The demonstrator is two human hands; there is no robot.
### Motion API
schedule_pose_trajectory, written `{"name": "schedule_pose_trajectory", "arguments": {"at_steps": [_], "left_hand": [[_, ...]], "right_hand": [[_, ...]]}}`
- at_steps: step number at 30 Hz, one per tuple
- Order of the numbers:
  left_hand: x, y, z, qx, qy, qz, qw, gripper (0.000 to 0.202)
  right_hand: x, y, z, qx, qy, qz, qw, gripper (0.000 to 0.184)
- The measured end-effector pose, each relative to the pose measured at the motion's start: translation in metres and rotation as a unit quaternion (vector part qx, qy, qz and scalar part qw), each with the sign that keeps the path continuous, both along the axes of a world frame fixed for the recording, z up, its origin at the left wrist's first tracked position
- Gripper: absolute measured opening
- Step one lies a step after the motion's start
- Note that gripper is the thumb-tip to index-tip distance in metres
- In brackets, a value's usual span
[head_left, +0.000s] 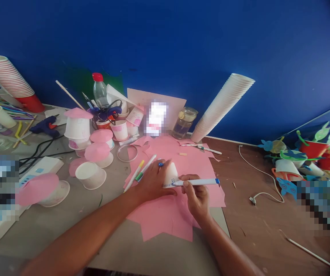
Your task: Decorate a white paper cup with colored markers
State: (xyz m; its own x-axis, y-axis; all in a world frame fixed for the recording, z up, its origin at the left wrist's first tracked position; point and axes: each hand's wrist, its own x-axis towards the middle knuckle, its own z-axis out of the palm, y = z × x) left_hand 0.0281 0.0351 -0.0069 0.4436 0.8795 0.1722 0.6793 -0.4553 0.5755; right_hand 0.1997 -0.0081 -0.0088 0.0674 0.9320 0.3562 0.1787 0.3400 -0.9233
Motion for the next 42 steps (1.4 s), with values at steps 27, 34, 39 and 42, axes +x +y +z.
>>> {"name": "schedule_pose_trajectory", "arguments": {"at_steps": [27,34,39,42], "left_hand": [[-0.001,0.001,-0.012,0.008,-0.005,-0.005,1.000,0.117],[0.000,0.001,-0.010,0.008,-0.003,0.000,1.000,0.115],[-0.001,0.002,-0.014,0.016,-0.010,-0.011,1.000,0.116],[-0.002,0.003,-0.015,0.014,-0.008,-0.011,1.000,0.117]], "right_hand": [[0.000,0.001,-0.001,0.040,-0.101,-0.020,0.994,0.011],[0.001,0.002,-0.003,0.024,-0.094,-0.022,0.995,0.013],[0.001,0.001,-0.003,0.030,-0.092,-0.027,0.995,0.015],[0.000,0.001,-0.001,0.021,-0.073,-0.023,0.997,0.017]]}}
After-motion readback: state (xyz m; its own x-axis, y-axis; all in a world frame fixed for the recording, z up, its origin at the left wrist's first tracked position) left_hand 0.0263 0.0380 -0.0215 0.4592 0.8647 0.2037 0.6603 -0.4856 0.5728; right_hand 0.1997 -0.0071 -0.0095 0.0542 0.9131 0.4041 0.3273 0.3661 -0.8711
